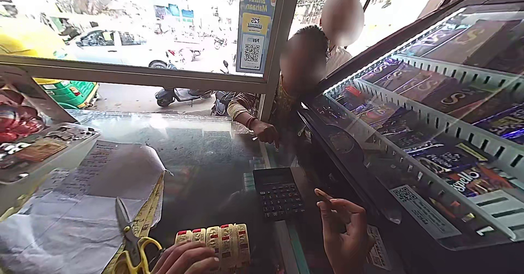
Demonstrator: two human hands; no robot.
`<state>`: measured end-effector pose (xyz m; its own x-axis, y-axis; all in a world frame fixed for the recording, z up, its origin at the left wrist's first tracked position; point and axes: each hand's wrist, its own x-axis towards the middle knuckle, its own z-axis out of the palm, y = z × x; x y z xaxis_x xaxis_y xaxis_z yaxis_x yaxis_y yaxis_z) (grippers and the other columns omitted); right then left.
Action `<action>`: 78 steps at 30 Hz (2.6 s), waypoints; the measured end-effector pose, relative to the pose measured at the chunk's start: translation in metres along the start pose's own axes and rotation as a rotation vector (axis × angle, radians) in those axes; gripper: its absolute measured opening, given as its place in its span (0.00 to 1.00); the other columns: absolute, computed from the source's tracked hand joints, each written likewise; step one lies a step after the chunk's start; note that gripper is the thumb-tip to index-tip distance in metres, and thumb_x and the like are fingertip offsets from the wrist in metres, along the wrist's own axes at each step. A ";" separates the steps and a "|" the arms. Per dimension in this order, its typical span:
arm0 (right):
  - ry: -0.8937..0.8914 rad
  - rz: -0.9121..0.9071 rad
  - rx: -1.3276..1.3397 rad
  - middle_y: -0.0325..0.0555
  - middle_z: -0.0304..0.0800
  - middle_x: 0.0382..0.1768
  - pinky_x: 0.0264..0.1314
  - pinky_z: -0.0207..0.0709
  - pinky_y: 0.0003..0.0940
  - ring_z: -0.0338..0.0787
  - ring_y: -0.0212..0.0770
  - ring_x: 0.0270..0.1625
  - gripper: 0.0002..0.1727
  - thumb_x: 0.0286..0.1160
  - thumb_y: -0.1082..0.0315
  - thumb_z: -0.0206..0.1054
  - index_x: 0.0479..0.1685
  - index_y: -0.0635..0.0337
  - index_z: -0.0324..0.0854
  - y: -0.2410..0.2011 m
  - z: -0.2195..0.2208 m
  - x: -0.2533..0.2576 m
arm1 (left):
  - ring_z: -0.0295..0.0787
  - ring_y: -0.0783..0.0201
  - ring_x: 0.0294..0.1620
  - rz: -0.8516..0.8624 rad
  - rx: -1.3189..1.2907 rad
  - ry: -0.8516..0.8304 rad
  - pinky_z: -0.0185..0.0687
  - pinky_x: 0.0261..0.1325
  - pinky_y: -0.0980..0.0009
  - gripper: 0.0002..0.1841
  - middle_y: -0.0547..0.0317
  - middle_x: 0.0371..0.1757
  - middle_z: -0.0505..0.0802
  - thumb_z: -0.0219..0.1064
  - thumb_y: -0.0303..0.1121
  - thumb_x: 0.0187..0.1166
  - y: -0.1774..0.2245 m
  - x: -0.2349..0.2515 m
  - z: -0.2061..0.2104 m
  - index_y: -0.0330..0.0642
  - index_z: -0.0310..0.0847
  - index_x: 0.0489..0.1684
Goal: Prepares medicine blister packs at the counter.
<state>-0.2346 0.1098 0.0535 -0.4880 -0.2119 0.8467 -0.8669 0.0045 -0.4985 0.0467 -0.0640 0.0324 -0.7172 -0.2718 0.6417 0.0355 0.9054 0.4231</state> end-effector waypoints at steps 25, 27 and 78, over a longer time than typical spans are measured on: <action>-0.090 0.127 -0.050 0.44 0.95 0.42 0.41 0.82 0.09 0.90 0.14 0.35 0.15 0.83 0.66 0.64 0.51 0.74 0.75 0.018 0.006 -0.021 | 0.90 0.56 0.66 -0.085 0.444 -0.090 0.76 0.74 0.56 0.49 0.55 0.62 0.95 0.56 0.79 0.65 -0.012 0.018 0.043 0.42 0.86 0.67; -0.098 0.140 -0.050 0.45 0.95 0.42 0.41 0.83 0.09 0.90 0.14 0.35 0.16 0.83 0.65 0.64 0.51 0.74 0.75 0.016 0.005 -0.023 | 0.91 0.57 0.63 -0.071 0.460 -0.074 0.77 0.73 0.58 0.48 0.56 0.58 0.96 0.54 0.79 0.65 -0.013 0.016 0.045 0.43 0.87 0.66; -0.783 -0.132 -0.005 0.45 0.95 0.55 0.57 0.84 0.23 0.92 0.33 0.58 0.25 0.79 0.43 0.67 0.55 0.55 0.93 -0.049 0.009 -0.001 | 0.90 0.61 0.64 0.068 0.243 0.070 0.76 0.75 0.66 0.50 0.55 0.58 0.96 0.63 0.75 0.65 -0.008 0.022 0.041 0.38 0.73 0.76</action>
<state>-0.1908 0.1012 0.0760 -0.1694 -0.8366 0.5209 -0.9138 -0.0647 -0.4011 0.0015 -0.0641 0.0168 -0.6685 -0.2215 0.7100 -0.0919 0.9719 0.2167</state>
